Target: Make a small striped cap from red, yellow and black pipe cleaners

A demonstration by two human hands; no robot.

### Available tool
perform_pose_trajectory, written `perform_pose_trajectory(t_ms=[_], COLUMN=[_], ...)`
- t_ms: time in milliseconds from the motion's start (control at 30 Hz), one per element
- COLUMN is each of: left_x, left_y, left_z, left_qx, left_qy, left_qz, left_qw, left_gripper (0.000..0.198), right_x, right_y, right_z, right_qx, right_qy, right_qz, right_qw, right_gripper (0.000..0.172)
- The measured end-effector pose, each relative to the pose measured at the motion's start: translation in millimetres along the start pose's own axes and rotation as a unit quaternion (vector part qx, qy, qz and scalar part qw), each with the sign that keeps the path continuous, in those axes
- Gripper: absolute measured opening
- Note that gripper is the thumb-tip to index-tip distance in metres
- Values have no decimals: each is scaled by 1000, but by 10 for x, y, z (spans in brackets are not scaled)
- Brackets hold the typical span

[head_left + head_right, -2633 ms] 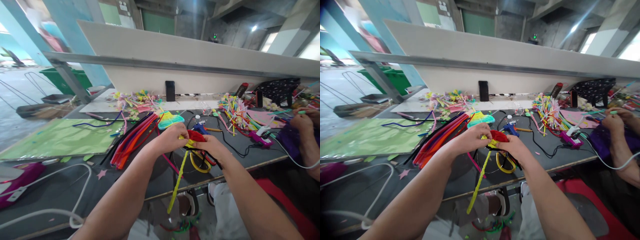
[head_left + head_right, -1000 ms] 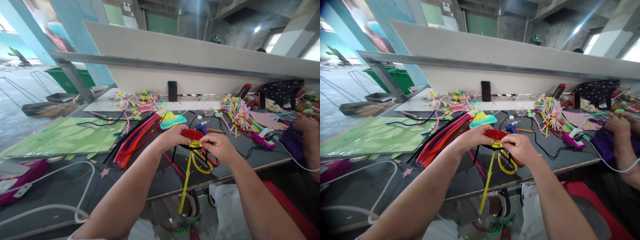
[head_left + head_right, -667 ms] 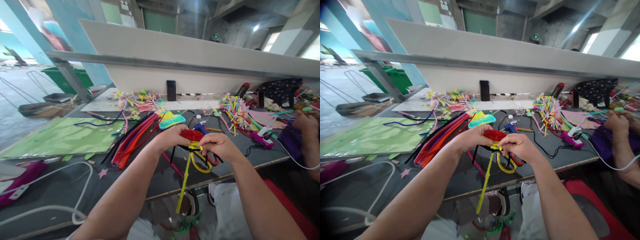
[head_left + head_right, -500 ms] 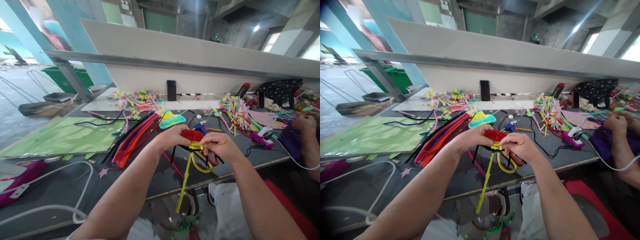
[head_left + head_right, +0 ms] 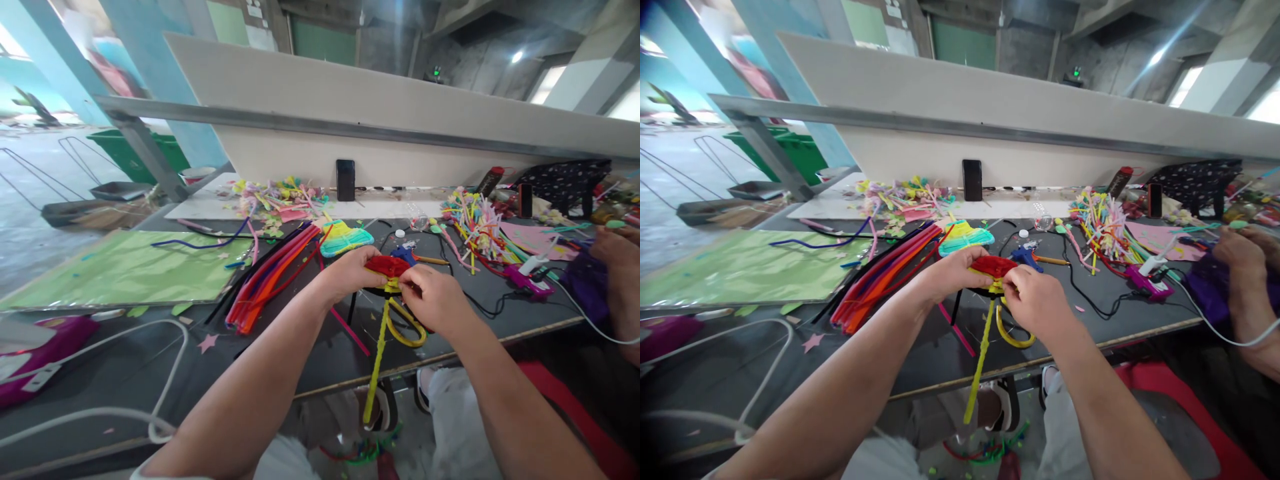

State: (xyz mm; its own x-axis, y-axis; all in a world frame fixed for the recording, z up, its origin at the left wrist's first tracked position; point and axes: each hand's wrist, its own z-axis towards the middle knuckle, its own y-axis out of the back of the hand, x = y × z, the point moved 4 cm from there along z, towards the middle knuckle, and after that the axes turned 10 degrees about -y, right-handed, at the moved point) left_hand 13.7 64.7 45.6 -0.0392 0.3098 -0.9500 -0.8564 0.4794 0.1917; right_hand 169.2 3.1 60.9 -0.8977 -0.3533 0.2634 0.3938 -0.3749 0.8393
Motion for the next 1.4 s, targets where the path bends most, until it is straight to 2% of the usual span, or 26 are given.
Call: perform_pose_trajectory(t_ms=[167,633,833,1033,1400], left_x=[16,70,63,93,150], left_y=[25,23,32,24,8], left_z=[12,32,43,36,38], left_qx=[-26,-36,-42,-44,-51], left_qy=[-26,-26,-31,-14,-11], left_qz=[2,-34,-19,-41,-63], left_qw=[999,998,998,998,997], left_gripper=[31,32,30,32,34], right_x=[-4,0,-67,-30,30], right_y=[-38,-180,-208,-182,-178], right_z=[0,9,9,-11,-6], right_qx=[-30,-66,-75,-92,-51], right_qy=[-45,-66,-108,-68,-48], right_qz=[-38,60,113,75,27], right_qw=[998,994,985,991,997], right_gripper=[8,9,6,8,11])
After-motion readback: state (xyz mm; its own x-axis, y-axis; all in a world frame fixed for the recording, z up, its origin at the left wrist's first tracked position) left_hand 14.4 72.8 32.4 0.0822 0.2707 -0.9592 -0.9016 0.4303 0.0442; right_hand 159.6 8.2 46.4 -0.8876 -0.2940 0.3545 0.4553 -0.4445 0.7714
